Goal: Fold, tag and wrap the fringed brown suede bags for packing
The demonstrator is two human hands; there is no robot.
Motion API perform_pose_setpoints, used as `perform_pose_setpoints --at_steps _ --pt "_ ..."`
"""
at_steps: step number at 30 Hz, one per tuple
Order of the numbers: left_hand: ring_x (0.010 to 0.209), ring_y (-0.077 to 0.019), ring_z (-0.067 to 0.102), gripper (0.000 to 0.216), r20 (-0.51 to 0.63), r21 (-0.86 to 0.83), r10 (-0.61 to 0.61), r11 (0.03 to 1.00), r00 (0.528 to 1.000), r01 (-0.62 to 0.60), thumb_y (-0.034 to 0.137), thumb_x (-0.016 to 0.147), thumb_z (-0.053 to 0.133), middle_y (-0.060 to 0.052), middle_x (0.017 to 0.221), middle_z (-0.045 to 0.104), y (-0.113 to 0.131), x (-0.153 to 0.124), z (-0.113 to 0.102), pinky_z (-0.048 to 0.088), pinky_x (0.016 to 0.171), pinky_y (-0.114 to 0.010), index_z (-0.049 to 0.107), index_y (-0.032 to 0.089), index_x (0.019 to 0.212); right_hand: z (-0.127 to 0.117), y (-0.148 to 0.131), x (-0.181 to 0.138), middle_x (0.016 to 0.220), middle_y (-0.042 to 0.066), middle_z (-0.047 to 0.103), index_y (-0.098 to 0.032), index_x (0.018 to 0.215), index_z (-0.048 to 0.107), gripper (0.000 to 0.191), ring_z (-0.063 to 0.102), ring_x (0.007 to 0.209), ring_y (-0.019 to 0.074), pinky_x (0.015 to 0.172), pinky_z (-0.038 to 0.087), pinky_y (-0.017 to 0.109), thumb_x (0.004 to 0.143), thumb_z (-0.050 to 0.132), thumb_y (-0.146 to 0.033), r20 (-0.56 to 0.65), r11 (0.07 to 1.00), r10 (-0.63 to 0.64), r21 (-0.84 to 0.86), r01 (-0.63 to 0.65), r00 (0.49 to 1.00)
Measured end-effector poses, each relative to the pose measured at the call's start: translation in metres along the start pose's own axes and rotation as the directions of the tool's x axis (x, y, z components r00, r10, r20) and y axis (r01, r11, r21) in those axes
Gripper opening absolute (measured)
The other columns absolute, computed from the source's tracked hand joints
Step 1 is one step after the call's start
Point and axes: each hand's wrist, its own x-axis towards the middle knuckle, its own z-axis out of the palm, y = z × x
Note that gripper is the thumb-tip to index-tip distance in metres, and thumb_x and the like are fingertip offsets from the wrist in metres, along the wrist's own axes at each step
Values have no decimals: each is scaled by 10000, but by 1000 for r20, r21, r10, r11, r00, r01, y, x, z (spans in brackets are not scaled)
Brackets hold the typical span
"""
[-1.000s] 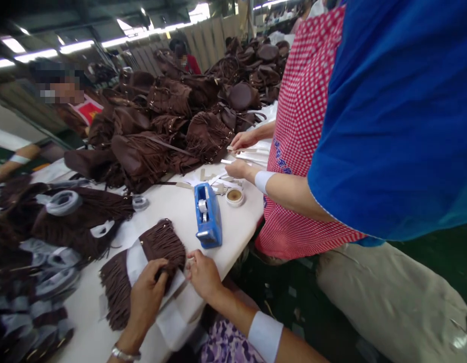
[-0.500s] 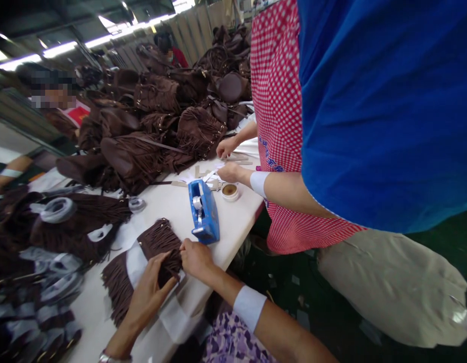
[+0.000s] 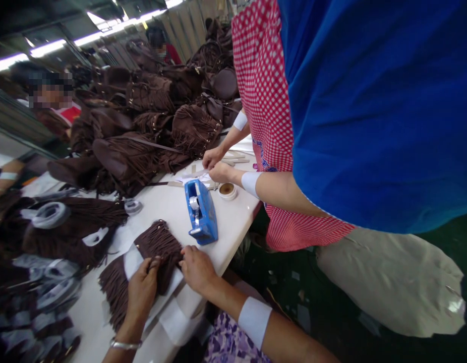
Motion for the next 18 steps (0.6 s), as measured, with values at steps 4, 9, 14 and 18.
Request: perform_pose_setpoints --at_steps 4,9,14,18 --pt "809 -223 653 423 45 -12 16 1000 999 -15 572 924 362 -29 866 708 -2 -1 -1 484 708 -330 610 230 914 -2 -2 12 1096 98 656 -167 1106 581 223 616 1008 219 867 456 312 883 562 -160 62 997 -32 -65 36 998" --pt "955 -262 639 471 152 5 116 993 982 -118 586 794 602 -54 1029 682 6 -5 -6 495 834 -398 595 217 1087 -13 -5 25 908 70 682 -172 936 600 94 640 829 206 723 456 288 867 551 -130 135 991 -56 -116 72 989" --pt "964 -263 620 395 122 52 127 990 984 -134 551 789 611 -44 1002 667 13 -2 -3 467 855 -393 620 214 997 -12 -5 23 971 58 673 -172 1040 549 141 630 849 170 736 455 258 908 510 -138 88 989 -72 -122 82 993" --pt "738 -201 619 364 50 71 76 994 996 -80 550 893 455 8 774 659 9 0 0 455 672 -310 614 224 864 -7 0 9 1004 56 664 -165 1042 540 167 624 909 152 801 458 252 938 431 -93 29 987 -44 -152 48 999"
